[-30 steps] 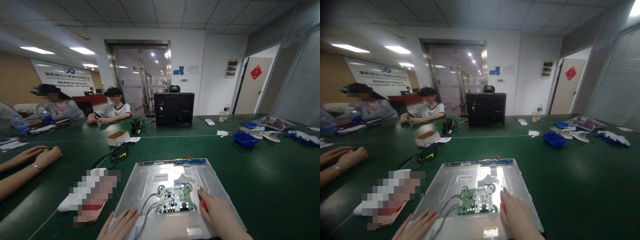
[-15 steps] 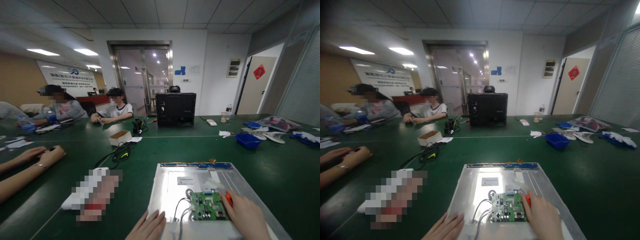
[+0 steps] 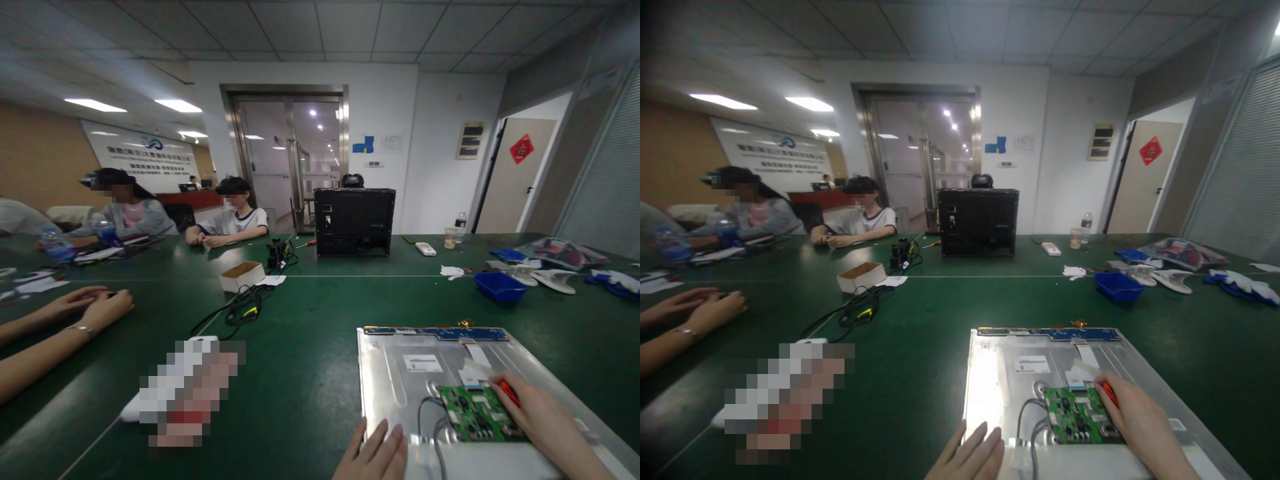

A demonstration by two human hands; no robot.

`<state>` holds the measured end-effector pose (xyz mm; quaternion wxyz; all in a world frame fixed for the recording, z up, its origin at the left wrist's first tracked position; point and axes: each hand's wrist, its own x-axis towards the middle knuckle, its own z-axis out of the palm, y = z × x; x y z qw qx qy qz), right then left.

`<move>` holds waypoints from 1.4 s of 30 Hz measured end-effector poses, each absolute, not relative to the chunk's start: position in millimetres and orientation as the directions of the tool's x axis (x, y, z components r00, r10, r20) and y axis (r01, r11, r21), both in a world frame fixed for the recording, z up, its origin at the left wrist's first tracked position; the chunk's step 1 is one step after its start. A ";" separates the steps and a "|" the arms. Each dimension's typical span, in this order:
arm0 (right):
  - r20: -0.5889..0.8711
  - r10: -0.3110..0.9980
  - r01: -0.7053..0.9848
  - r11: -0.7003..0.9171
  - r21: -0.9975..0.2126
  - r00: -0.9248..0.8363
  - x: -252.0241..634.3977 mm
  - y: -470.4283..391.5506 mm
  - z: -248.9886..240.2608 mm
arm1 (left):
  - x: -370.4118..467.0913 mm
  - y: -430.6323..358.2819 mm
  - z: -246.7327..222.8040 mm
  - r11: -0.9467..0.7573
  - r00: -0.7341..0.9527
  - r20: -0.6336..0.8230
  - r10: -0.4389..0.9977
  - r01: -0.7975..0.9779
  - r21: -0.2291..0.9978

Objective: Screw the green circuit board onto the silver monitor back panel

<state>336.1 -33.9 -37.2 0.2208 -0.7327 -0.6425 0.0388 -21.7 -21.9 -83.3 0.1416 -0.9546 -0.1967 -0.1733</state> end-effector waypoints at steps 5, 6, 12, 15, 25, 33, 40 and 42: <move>0.232 0.958 0.939 -0.087 -0.333 0.171 372.4 -30.3 -43.1 | 12.2 -19.4 -93.9 -0.901 0.865 0.381 0.326 0.407 -0.153; 0.229 0.955 0.944 -0.109 -0.310 0.186 381.2 -27.9 -44.9 | 20.1 -18.7 -96.6 -0.899 0.855 0.400 0.329 0.413 -0.144; 0.285 0.940 0.967 -0.127 -0.221 0.188 418.9 -14.8 -40.4 | 62.8 -13.4 -103.6 -0.911 0.867 0.329 0.375 0.410 -0.041; 0.356 0.906 0.951 -0.127 -0.284 0.227 425.2 -22.0 -31.5 | 80.1 -11.3 -99.8 -0.912 0.865 0.305 0.398 0.409 0.028; 0.213 0.926 0.826 -0.154 -0.542 0.313 494.3 -55.5 -67.7 | 113.2 -12.4 -71.0 -0.889 0.873 0.211 0.441 0.391 0.239; 0.168 0.944 0.868 -0.178 -0.464 0.284 490.8 -51.9 -64.7 | 106.6 -10.1 -62.0 -0.885 0.884 0.198 0.423 0.357 0.298; 0.143 0.950 0.858 -0.180 -0.481 0.279 484.8 -50.3 -59.2 | 107.7 -11.3 -57.8 -0.875 0.889 0.161 0.429 0.365 0.317; 0.153 0.957 0.856 -0.142 -0.498 0.248 492.0 -49.8 -61.2 | 106.9 -11.9 -54.6 -0.872 0.893 0.153 0.423 0.355 0.336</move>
